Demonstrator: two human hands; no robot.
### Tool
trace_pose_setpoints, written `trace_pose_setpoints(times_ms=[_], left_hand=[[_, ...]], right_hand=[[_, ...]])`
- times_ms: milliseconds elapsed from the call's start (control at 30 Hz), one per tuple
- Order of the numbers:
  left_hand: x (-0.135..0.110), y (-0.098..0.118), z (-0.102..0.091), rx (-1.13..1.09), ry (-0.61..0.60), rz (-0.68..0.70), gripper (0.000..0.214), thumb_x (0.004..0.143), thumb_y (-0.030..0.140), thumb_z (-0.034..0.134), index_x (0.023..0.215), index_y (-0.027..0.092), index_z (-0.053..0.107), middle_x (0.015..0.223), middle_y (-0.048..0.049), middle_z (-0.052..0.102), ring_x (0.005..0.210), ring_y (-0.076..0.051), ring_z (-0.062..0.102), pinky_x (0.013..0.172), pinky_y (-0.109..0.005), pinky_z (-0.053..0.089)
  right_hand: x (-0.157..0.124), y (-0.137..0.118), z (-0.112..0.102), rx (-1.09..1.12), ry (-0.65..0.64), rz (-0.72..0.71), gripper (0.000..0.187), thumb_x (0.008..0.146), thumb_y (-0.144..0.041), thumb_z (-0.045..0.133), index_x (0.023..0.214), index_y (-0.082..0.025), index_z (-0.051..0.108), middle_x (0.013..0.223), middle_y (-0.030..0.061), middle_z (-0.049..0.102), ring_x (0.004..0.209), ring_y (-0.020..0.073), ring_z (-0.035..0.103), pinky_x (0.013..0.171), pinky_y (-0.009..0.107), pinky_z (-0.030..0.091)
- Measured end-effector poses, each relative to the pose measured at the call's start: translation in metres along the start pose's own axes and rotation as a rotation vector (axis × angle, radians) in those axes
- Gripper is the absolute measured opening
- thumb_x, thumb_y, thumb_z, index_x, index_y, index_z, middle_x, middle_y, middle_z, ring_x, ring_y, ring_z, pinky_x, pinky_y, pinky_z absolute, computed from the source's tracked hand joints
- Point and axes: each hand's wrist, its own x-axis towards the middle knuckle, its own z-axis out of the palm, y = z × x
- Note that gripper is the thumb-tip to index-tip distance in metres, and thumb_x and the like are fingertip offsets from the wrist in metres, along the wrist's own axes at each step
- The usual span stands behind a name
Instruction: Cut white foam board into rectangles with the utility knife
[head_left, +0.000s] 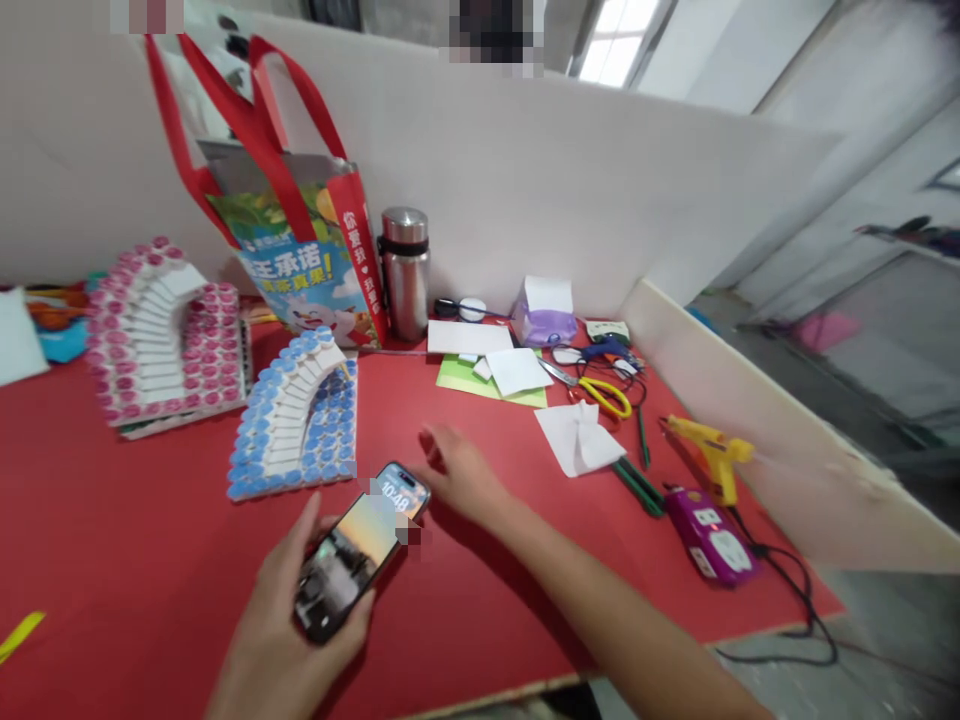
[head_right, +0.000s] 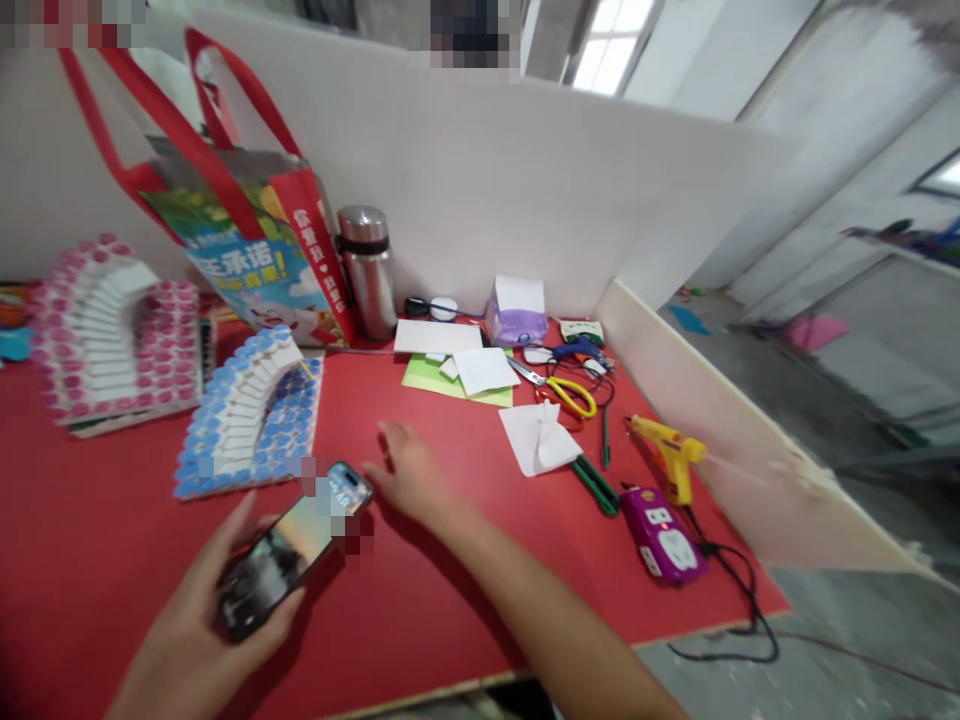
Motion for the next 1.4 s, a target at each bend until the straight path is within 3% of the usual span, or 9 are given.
trace_pose_setpoints(times_ms=[100, 267, 633, 833, 967, 1133, 1200, 1333, 1400], left_hand=[[0.018, 0.019, 0.035, 0.112, 0.021, 0.144, 0.086, 0.078, 0.043, 0.066, 0.156, 0.023, 0.034, 0.130, -0.0148, 0.061, 0.117, -0.035, 0.061, 0.094, -0.050, 0.055], [0.048, 0.037, 0.080, 0.302, 0.051, 0.392, 0.084, 0.085, 0.030, 0.060, 0.157, 0.010, 0.023, 0.133, -0.0215, 0.056, 0.119, -0.038, 0.054, 0.104, -0.057, 0.044], [0.090, 0.067, 0.100, 0.645, 0.087, 0.364, 0.089, 0.085, 0.041, 0.061, 0.154, -0.001, 0.022, 0.111, -0.0231, 0.064, 0.101, -0.039, 0.061, 0.087, -0.048, 0.049], [0.112, 0.067, 0.102, 0.647, 0.132, 0.288, 0.089, 0.087, 0.046, 0.062, 0.152, -0.003, 0.026, 0.110, -0.0253, 0.063, 0.102, -0.041, 0.062, 0.087, -0.050, 0.050], [0.122, 0.061, 0.106, 0.553, 0.209, 0.301, 0.101, 0.086, 0.052, 0.066, 0.152, -0.010, 0.019, 0.126, -0.0354, 0.056, 0.118, -0.046, 0.056, 0.098, -0.056, 0.046], [0.098, 0.054, 0.088, 0.335, 0.268, 0.467, 0.099, 0.086, 0.056, 0.066, 0.155, 0.002, 0.019, 0.150, -0.0339, 0.039, 0.140, -0.046, 0.039, 0.107, -0.059, 0.040], [0.079, 0.048, 0.072, 0.243, 0.291, 0.503, 0.075, 0.090, 0.049, 0.065, 0.147, 0.010, 0.036, 0.139, -0.0258, 0.051, 0.132, -0.039, 0.049, 0.104, -0.053, 0.044], [0.051, 0.039, 0.051, 0.087, 0.273, 0.593, 0.010, 0.094, 0.025, 0.061, 0.101, 0.019, 0.057, 0.093, -0.0058, 0.062, 0.088, -0.019, 0.062, 0.083, -0.033, 0.049], [0.048, 0.039, 0.051, 0.057, 0.243, 0.654, 0.017, 0.093, 0.019, 0.061, 0.079, 0.020, 0.052, 0.074, 0.0007, 0.055, 0.068, -0.013, 0.054, 0.070, -0.027, 0.044]], right_hand=[[-0.034, 0.022, -0.029, 0.169, 0.150, 0.151, 0.035, 0.091, -0.034, 0.061, 0.122, -0.017, 0.065, 0.105, 0.0103, 0.072, 0.084, 0.0189, 0.066, 0.079, 0.035, 0.053], [-0.078, 0.039, -0.047, 0.444, 0.174, 0.286, 0.045, 0.092, -0.044, 0.060, 0.127, -0.016, 0.062, 0.110, 0.0130, 0.072, 0.085, 0.0197, 0.070, 0.077, 0.035, 0.056], [-0.092, 0.050, -0.044, 0.451, 0.235, 0.274, 0.039, 0.089, -0.041, 0.061, 0.117, -0.015, 0.065, 0.104, 0.0117, 0.071, 0.080, 0.0202, 0.070, 0.074, 0.037, 0.059], [-0.090, 0.047, -0.046, 0.532, 0.230, 0.313, 0.036, 0.087, -0.043, 0.061, 0.110, -0.015, 0.066, 0.089, 0.0077, 0.071, 0.074, 0.0193, 0.070, 0.070, 0.035, 0.058], [-0.089, 0.049, -0.046, 0.524, 0.229, 0.318, 0.037, 0.087, -0.044, 0.061, 0.110, -0.015, 0.066, 0.089, 0.0074, 0.070, 0.074, 0.0185, 0.070, 0.069, 0.034, 0.058], [-0.092, 0.053, -0.045, 0.471, 0.191, 0.290, 0.036, 0.090, -0.042, 0.058, 0.113, -0.014, 0.064, 0.090, 0.0077, 0.070, 0.075, 0.0175, 0.068, 0.071, 0.033, 0.056], [-0.093, 0.050, -0.046, 0.380, 0.194, 0.252, 0.033, 0.092, -0.038, 0.056, 0.115, -0.014, 0.063, 0.095, 0.0087, 0.070, 0.079, 0.0179, 0.067, 0.073, 0.033, 0.055], [-0.078, 0.030, -0.047, 0.001, 0.125, 0.166, 0.027, 0.094, -0.031, 0.059, 0.114, -0.014, 0.064, 0.105, 0.0113, 0.068, 0.087, 0.0204, 0.064, 0.079, 0.035, 0.052], [-0.062, 0.016, -0.043, -0.179, 0.069, 0.092, 0.033, 0.093, -0.033, 0.064, 0.117, -0.012, 0.064, 0.113, 0.0147, 0.067, 0.099, 0.0254, 0.062, 0.087, 0.039, 0.050]])
